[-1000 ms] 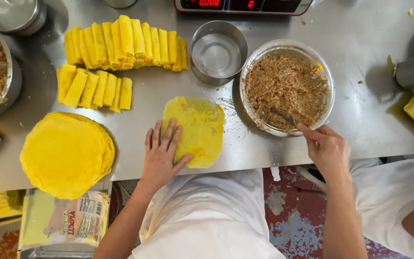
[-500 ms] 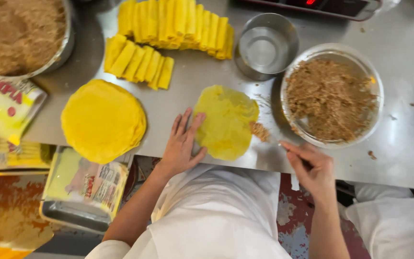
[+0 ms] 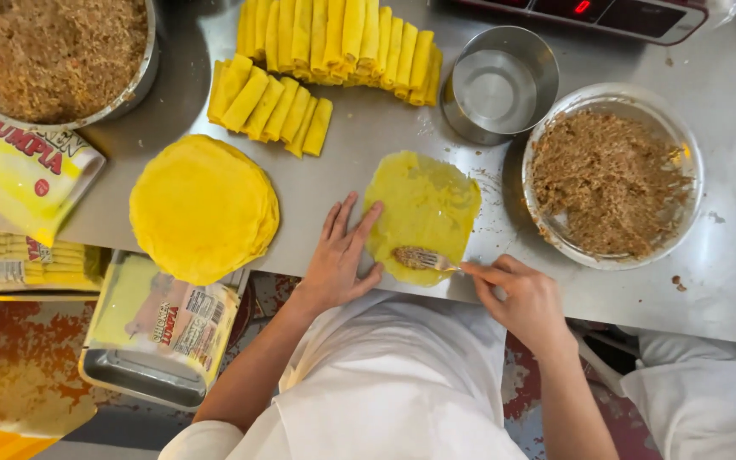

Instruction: A worker efficiently assembles lumpia by placing meat filling on wrappers and rolling them on a production line.

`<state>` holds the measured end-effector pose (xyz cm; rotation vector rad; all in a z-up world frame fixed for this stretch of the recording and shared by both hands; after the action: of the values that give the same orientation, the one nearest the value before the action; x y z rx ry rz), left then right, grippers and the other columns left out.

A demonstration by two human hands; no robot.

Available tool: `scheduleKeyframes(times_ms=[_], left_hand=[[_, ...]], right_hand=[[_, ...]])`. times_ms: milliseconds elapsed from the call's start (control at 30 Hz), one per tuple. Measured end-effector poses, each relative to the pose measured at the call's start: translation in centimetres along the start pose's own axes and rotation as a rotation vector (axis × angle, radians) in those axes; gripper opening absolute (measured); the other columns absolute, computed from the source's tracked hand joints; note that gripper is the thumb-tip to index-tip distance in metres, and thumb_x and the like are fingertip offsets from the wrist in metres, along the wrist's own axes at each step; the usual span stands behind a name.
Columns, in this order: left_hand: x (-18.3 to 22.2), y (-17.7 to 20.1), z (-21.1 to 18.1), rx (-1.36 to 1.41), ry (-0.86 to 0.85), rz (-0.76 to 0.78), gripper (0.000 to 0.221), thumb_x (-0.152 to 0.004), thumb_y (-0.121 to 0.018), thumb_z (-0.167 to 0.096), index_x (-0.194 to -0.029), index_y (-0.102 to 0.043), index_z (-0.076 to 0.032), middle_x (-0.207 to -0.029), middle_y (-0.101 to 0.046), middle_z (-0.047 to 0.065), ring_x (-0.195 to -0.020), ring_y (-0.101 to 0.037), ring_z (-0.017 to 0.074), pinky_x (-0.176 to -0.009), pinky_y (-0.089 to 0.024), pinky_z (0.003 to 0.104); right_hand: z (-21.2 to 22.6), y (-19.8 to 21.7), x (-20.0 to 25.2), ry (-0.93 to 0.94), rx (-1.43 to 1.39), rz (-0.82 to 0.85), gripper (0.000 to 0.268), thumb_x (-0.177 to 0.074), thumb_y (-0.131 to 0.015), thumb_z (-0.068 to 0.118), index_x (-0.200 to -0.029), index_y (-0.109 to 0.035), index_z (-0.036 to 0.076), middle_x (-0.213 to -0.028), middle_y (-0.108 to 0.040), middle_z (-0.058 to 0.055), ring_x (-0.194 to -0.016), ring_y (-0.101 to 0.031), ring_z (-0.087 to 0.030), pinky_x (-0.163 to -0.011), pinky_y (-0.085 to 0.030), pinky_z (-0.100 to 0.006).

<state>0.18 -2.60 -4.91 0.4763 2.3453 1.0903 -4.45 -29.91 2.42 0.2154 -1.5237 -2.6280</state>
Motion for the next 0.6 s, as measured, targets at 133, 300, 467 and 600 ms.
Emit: scheduleKeyframes(times_ms=[133, 300, 467, 600], left_hand=[[0.2, 0.2, -0.4, 0.034, -0.019, 0.051, 0.097, -0.098, -0.07, -0.046, -0.169, -0.015, -0.009, -0.168, -0.044, 0.012, -0.164, -0.013, 0.0445, -0.133, -0.011, 0.062], [-1.8, 0.0, -2.3, 0.007, -0.222, 0.121, 0.063, -0.094, -0.083, -0.046, -0.14, -0.053, -0.014, -0.174, -0.016, 0.021, -0.162, -0.009, 0.0495, -0.13, -0.012, 0.071], [-2.6, -0.1, -3.2, 0.112, -0.36, 0.136, 0.012, -0.102, -0.071, -0.022, -0.104, -0.069, -0.01, -0.173, -0.023, 0.012, -0.16, -0.018, 0.0453, -0.122, -0.028, 0.069], [-3.3, -1.2, -2.5, 0.209, -0.286, -0.006, 0.009, -0.1, -0.07, -0.013, -0.099, -0.072, -0.004, -0.14, -0.058, 0.015, -0.134, -0.044, 0.0392, -0.113, -0.048, 0.052]], right_hand=[[-1.8, 4.1, 2.5, -0.06, 0.195, 0.115, 0.034, -0.096, -0.071, 0.027, -0.124, -0.079, 0.044, -0.087, -0.069, 0.012, -0.064, -0.067, -0.013, -0.063, -0.054, -0.035], [-9.3, 7.9, 5.5, -0.172, 0.339, -0.238, 0.045, -0.106, -0.065, -0.01, -0.14, -0.082, 0.015, -0.122, -0.065, -0.013, -0.096, -0.06, -0.031, -0.079, -0.055, -0.048], [-12.6, 4.8, 3.6, -0.242, 0.332, -0.168, 0.043, -0.103, -0.056, -0.012, -0.136, -0.079, 0.001, -0.119, -0.059, -0.02, -0.11, -0.057, -0.041, -0.093, -0.054, -0.052], [-8.9, 4.1, 1.8, 0.026, 0.391, -0.296, 0.023, -0.102, -0.078, 0.001, -0.124, -0.082, 0.006, -0.123, -0.072, -0.017, -0.112, -0.063, -0.034, -0.105, -0.043, -0.05]])
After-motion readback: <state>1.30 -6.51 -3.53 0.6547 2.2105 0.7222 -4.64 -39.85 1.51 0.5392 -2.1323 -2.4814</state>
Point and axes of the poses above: each hand's wrist, its own x-axis away from the middle knuckle, its own y-axis out of the back of the hand, z = x × y, the point moved 5 cm from there along -x, towards the middle knuckle
